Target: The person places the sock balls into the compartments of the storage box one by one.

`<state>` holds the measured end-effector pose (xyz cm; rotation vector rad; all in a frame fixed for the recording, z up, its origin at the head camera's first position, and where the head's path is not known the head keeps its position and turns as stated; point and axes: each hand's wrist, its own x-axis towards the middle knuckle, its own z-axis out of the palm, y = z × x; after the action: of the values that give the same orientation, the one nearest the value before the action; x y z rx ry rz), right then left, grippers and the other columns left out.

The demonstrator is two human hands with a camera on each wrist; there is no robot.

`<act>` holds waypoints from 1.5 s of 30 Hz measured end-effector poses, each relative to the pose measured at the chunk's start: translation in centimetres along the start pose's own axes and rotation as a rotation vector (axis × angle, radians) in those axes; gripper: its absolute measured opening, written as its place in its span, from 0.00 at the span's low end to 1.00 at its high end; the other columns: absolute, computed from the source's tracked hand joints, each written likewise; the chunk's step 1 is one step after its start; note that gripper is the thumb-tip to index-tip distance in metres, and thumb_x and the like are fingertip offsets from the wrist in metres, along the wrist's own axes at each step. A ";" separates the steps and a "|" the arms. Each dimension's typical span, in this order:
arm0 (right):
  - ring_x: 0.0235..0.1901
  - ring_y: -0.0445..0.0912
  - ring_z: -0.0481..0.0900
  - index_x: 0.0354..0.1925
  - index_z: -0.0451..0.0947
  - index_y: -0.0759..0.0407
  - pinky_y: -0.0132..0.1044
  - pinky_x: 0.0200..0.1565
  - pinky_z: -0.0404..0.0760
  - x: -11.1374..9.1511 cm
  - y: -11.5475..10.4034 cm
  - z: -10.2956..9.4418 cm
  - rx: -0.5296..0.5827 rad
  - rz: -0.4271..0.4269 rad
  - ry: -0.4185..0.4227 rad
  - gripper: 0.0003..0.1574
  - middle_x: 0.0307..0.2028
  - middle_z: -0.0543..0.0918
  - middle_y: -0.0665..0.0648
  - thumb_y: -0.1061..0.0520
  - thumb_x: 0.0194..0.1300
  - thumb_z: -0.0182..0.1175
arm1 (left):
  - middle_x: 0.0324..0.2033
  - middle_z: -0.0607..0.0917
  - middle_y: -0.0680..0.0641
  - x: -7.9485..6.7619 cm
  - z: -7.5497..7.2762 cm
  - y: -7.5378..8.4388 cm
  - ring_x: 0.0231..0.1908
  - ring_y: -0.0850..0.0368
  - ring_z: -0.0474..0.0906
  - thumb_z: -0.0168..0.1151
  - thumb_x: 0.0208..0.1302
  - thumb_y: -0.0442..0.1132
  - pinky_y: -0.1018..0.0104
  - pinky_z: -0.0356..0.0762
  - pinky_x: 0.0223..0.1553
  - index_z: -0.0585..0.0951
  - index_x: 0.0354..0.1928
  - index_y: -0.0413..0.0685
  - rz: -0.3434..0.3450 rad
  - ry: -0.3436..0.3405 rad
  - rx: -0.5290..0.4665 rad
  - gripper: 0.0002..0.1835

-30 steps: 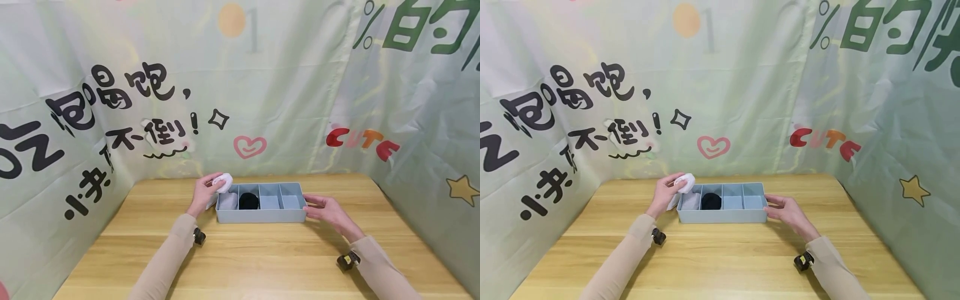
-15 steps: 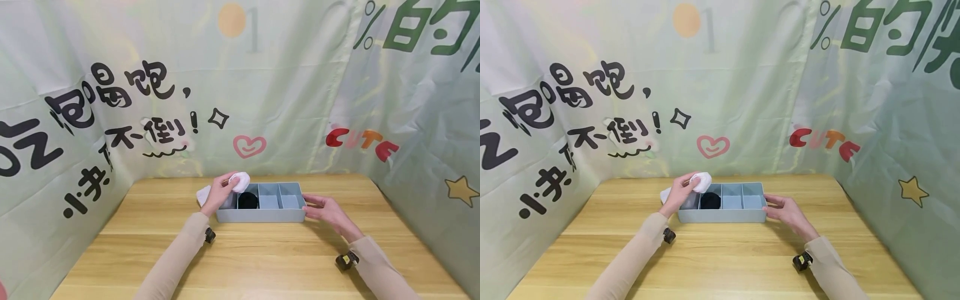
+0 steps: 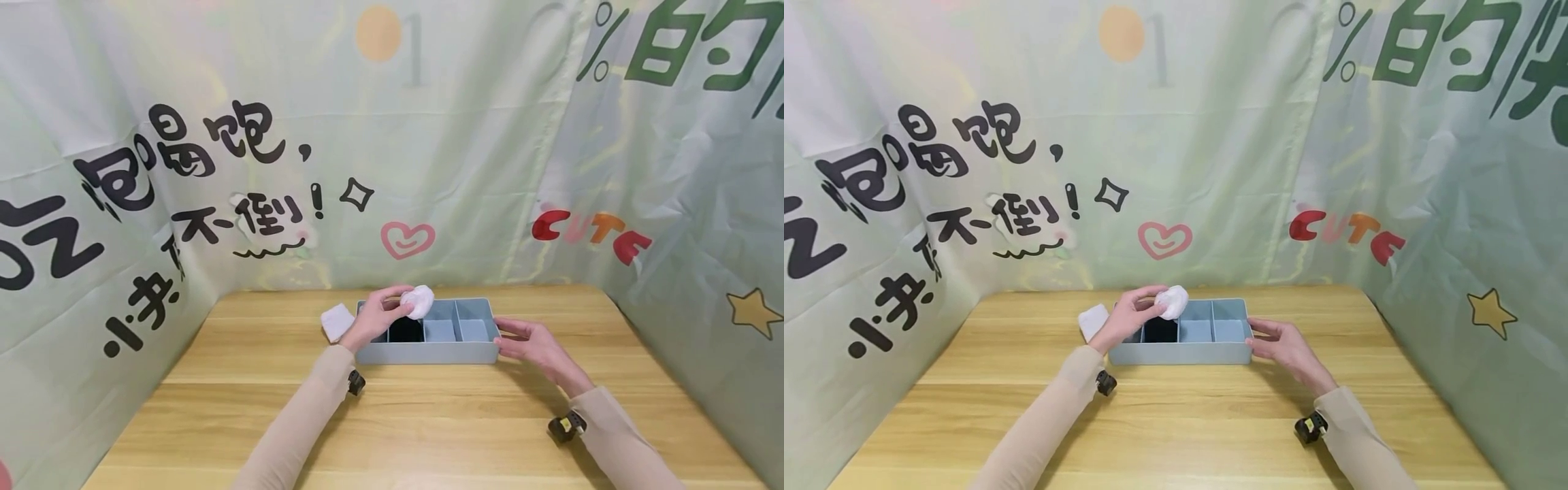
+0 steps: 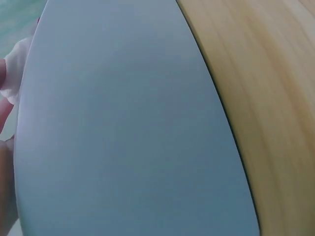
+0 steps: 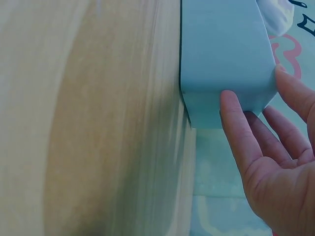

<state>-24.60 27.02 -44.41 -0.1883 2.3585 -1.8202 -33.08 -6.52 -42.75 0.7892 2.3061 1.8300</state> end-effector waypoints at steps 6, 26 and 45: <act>0.55 0.51 0.80 0.70 0.60 0.71 0.39 0.51 0.82 0.0 0.1 0.1 0.000 0.000 -0.002 0.43 0.68 0.64 0.73 0.55 0.65 0.66 | 0.54 0.83 0.44 0.5 1.4 0.0 0.51 0.53 0.82 0.68 0.63 0.42 0.66 0.81 0.48 0.81 0.58 0.49 0.028 0.030 -0.005 0.21; 0.58 0.57 0.78 0.71 0.60 0.69 0.40 0.52 0.82 0.0 0.1 0.5 -0.019 0.028 -0.004 0.45 0.69 0.63 0.72 0.53 0.64 0.67 | 0.50 0.83 0.43 0.3 2.9 -0.7 0.47 0.47 0.83 0.75 0.54 0.39 0.66 0.82 0.45 0.85 0.50 0.46 0.017 0.004 0.067 0.20; 0.57 0.53 0.79 0.71 0.60 0.69 0.40 0.52 0.82 -0.2 -0.2 0.2 -0.022 0.025 0.004 0.45 0.70 0.63 0.72 0.53 0.64 0.66 | 0.38 0.89 0.45 0.2 2.1 -0.5 0.35 0.63 0.82 0.71 0.59 0.43 0.70 0.80 0.39 0.86 0.46 0.39 0.105 0.169 0.049 0.16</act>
<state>-24.41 26.82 -44.23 -0.1578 2.3729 -1.7863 -32.63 -4.61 -43.77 0.8056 2.4656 1.9616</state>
